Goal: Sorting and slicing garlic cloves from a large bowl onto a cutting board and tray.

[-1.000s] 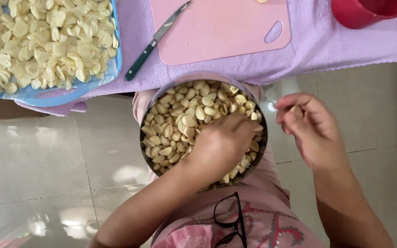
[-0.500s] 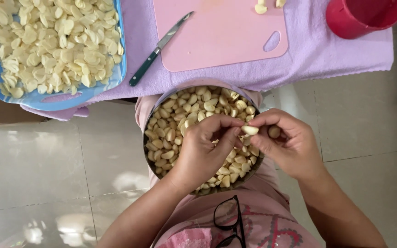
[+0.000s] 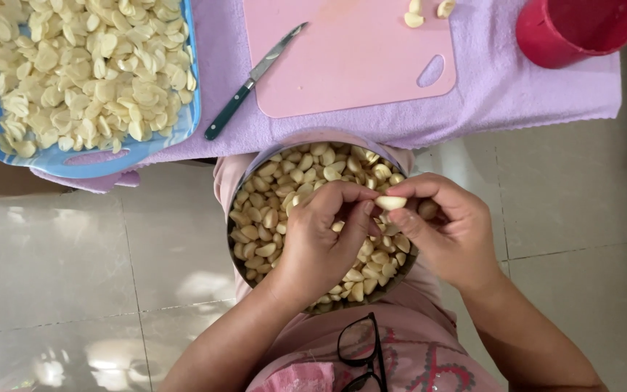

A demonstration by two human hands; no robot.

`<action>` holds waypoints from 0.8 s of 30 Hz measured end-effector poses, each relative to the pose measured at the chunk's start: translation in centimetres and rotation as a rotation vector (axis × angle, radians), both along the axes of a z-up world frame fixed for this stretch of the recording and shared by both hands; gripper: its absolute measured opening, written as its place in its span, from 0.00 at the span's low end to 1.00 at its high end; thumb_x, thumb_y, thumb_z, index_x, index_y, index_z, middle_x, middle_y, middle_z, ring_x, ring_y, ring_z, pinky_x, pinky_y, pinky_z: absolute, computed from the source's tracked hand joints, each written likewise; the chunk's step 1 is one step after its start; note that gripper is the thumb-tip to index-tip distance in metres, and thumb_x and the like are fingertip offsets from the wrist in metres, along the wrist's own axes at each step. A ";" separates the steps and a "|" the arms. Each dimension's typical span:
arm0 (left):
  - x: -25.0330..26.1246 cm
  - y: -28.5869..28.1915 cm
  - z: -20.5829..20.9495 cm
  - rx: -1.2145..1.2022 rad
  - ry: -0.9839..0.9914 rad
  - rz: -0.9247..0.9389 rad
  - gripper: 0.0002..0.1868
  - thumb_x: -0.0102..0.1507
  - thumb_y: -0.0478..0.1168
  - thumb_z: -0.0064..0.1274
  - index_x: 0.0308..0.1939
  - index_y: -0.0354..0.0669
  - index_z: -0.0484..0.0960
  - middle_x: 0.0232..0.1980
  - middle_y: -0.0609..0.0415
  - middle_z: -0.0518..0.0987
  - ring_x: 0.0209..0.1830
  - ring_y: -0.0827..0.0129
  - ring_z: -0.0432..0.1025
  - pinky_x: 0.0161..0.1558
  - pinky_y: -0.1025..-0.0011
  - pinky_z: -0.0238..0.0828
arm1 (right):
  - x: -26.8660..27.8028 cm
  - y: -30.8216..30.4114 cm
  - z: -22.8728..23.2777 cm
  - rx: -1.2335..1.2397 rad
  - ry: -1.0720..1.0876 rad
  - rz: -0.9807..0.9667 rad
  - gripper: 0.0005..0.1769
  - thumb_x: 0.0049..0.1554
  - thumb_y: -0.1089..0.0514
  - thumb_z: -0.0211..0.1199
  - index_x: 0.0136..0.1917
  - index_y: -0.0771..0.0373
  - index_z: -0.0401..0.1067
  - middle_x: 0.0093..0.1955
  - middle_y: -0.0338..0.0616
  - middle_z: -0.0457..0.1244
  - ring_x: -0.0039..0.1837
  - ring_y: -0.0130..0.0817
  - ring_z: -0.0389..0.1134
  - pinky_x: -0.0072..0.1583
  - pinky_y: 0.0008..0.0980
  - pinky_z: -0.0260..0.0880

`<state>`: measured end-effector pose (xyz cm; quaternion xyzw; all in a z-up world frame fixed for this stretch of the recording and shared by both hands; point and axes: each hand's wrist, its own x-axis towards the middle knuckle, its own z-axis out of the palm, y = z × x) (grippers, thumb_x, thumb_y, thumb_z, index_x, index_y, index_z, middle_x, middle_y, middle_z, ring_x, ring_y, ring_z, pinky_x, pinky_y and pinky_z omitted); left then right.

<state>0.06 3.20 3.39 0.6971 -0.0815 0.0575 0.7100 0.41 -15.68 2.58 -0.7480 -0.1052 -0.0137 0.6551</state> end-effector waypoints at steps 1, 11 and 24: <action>0.0 0.0 0.2 -0.010 -0.008 0.002 0.05 0.68 0.27 0.54 0.45 0.32 0.84 0.30 0.49 0.83 0.26 0.62 0.83 0.33 0.69 0.83 | -0.1 -0.3 -0.8 0.095 0.071 0.013 0.12 0.60 0.66 0.68 0.55 0.76 0.77 0.34 0.41 0.62 0.34 0.16 0.57 0.34 0.14 0.61; -0.4 0.1 0.7 -0.033 -0.055 0.022 0.04 0.67 0.27 0.56 0.44 0.34 0.85 0.28 0.52 0.83 0.24 0.64 0.82 0.32 0.71 0.81 | -0.3 0.9 -1.0 0.379 0.338 -0.049 0.14 0.62 0.62 0.68 0.56 0.76 0.76 0.36 0.40 0.62 0.37 0.16 0.57 0.40 0.18 0.62; 0.0 0.7 0.6 0.141 -0.166 0.129 0.04 0.62 0.27 0.61 0.39 0.37 0.86 0.27 0.51 0.81 0.23 0.62 0.80 0.28 0.72 0.79 | -0.8 1.6 0.8 0.050 0.131 -0.067 0.14 0.59 0.64 0.70 0.56 0.74 0.77 0.35 0.45 0.64 0.33 0.20 0.58 0.39 0.19 0.64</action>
